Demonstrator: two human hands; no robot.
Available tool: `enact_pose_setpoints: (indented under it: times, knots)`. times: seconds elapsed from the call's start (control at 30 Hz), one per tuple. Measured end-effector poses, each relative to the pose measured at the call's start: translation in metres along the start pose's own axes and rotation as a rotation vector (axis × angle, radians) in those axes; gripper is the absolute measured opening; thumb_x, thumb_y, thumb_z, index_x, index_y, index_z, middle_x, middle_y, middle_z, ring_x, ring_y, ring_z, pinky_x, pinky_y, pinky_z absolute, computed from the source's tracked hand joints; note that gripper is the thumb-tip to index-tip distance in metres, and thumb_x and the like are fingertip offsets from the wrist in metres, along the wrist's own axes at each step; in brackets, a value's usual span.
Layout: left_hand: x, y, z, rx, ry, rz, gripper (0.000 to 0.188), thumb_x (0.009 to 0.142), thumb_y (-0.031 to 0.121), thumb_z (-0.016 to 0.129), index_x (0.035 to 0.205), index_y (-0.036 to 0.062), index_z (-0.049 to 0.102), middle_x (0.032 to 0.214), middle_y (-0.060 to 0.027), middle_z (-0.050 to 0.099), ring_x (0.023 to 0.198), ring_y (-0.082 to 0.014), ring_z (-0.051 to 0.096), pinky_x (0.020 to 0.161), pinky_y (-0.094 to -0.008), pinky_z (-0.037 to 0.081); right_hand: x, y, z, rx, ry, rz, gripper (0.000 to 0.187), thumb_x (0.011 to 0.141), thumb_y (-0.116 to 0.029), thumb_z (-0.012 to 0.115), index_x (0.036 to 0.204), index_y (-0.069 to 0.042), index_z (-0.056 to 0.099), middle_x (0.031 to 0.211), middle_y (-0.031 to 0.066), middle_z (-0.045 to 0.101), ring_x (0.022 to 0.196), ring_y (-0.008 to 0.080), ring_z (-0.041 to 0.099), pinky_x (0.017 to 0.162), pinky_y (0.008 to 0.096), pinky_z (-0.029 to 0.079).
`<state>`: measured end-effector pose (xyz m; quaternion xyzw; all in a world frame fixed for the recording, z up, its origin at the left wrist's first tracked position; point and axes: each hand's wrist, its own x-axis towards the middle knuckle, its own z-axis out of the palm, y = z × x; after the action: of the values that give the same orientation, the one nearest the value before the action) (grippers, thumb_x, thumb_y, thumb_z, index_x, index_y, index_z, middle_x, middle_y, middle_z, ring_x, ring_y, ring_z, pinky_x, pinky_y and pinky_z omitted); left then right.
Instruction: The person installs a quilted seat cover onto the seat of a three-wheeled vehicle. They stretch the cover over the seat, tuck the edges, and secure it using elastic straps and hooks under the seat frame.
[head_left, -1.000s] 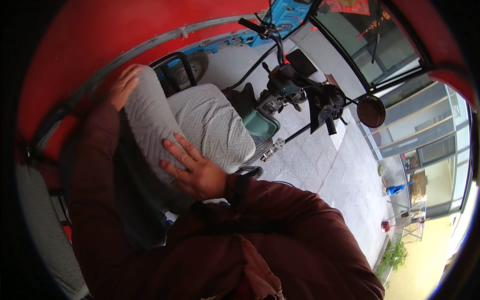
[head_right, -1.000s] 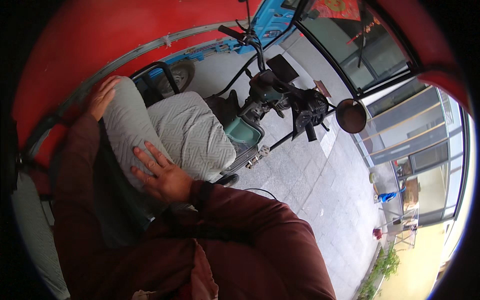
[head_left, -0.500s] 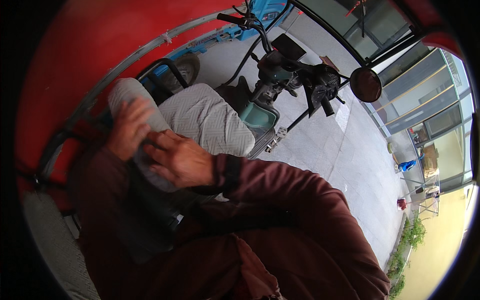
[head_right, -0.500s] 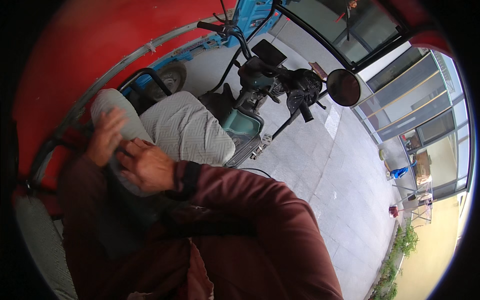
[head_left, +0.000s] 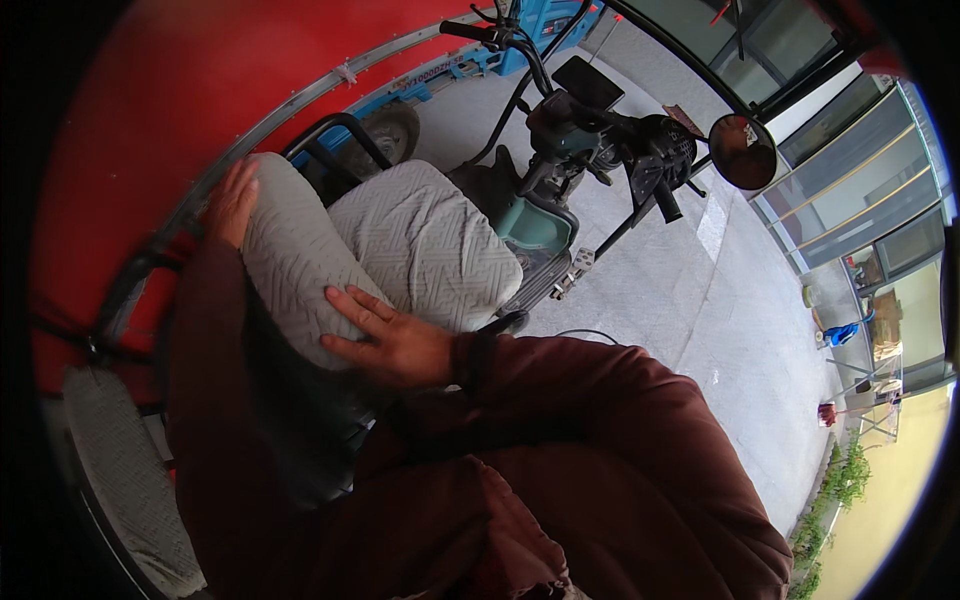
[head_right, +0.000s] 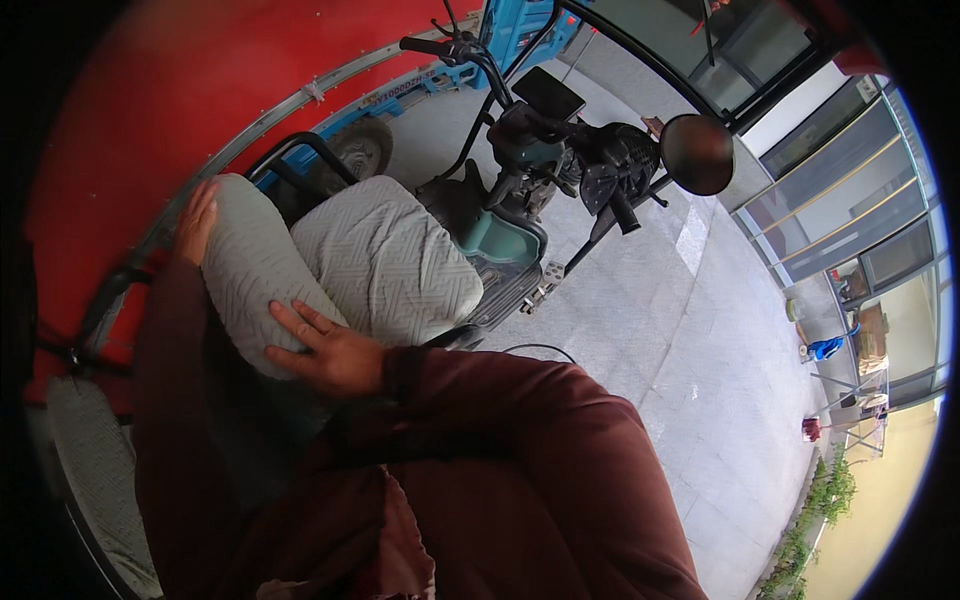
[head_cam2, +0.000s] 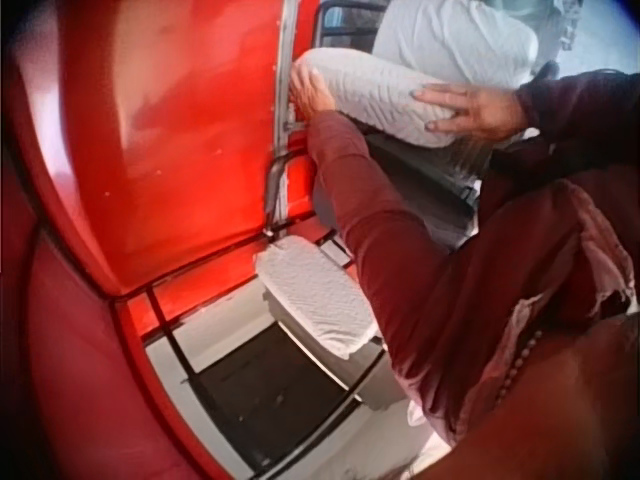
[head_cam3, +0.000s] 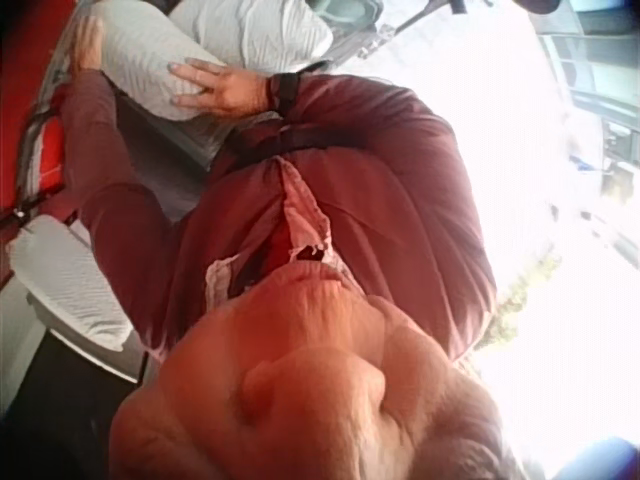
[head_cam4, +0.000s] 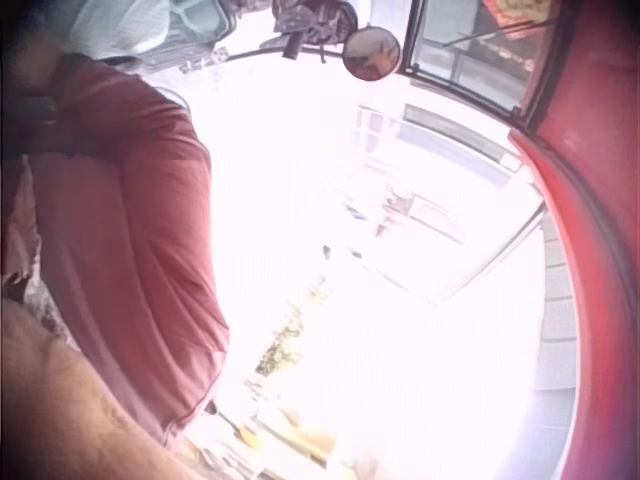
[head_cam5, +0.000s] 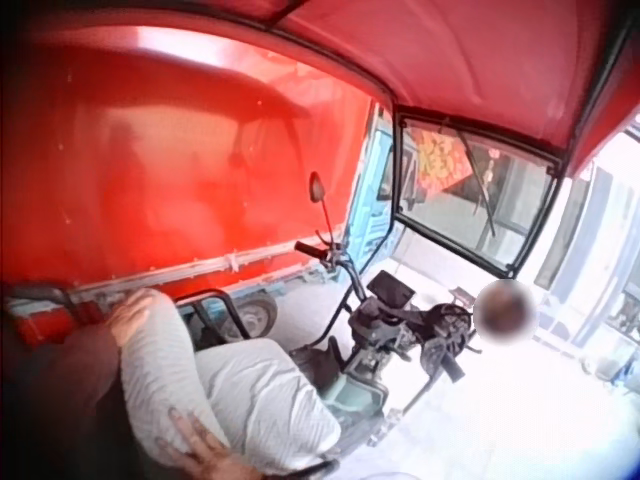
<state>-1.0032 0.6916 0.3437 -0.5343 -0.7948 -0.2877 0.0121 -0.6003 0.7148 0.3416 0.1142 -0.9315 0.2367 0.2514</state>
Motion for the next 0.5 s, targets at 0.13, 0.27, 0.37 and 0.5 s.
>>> enact_pose_setpoints:
  times: [0.13,0.27,0.37,0.5]
  knots:
    - [0.0,0.034,-0.024,0.77,0.006,-0.343,0.056,0.105,0.043,0.036,0.147,0.0067,0.046,0.158,-0.0141,0.036,0.149,-0.0335,0.026,0.122,-0.0508,0.017,-0.031,-0.002,-0.019,0.087,-0.066,0.006,0.055,0.085,-0.012,0.068,0.138,-0.01,0.052,0.158,0.0333,0.019,0.131,0.0521,0.046,0.104,0.0499,0.048]
    - [-0.048,0.098,-0.043,0.559,-0.133,0.104,0.059,0.107,0.041,0.032,0.147,-0.0004,0.044,0.154,-0.0162,0.043,0.148,-0.0324,0.03,0.123,-0.0489,0.015,-0.022,0.004,-0.044,0.097,0.015,-0.063,0.03,0.08,-0.01,0.068,0.107,0.0,0.062,0.114,0.022,0.058,0.095,0.0391,0.063,0.08,0.0445,0.055]
    - [-0.089,0.121,-0.039,-0.085,-0.328,0.373,0.051,0.109,0.032,0.028,0.144,0.0007,0.048,0.152,-0.0164,0.045,0.148,-0.0309,0.031,0.123,-0.0488,0.013,0.026,0.008,-0.046,0.02,0.113,-0.126,0.024,0.077,-0.016,0.067,0.095,0.0,0.064,0.096,0.0147,0.057,0.094,0.0335,0.058,0.083,0.0467,0.05]
    - [-0.093,0.102,-0.029,-0.159,-0.183,0.382,0.049,0.107,0.03,0.031,0.144,0.0037,0.05,0.153,-0.0165,0.043,0.149,-0.0319,0.027,0.123,-0.0471,0.011,0.089,0.01,-0.022,-0.007,-0.012,-0.017,0.029,0.085,-0.022,0.062,0.105,-0.002,0.066,0.128,0.022,0.051,0.126,0.0416,0.045,0.101,0.0647,0.039]
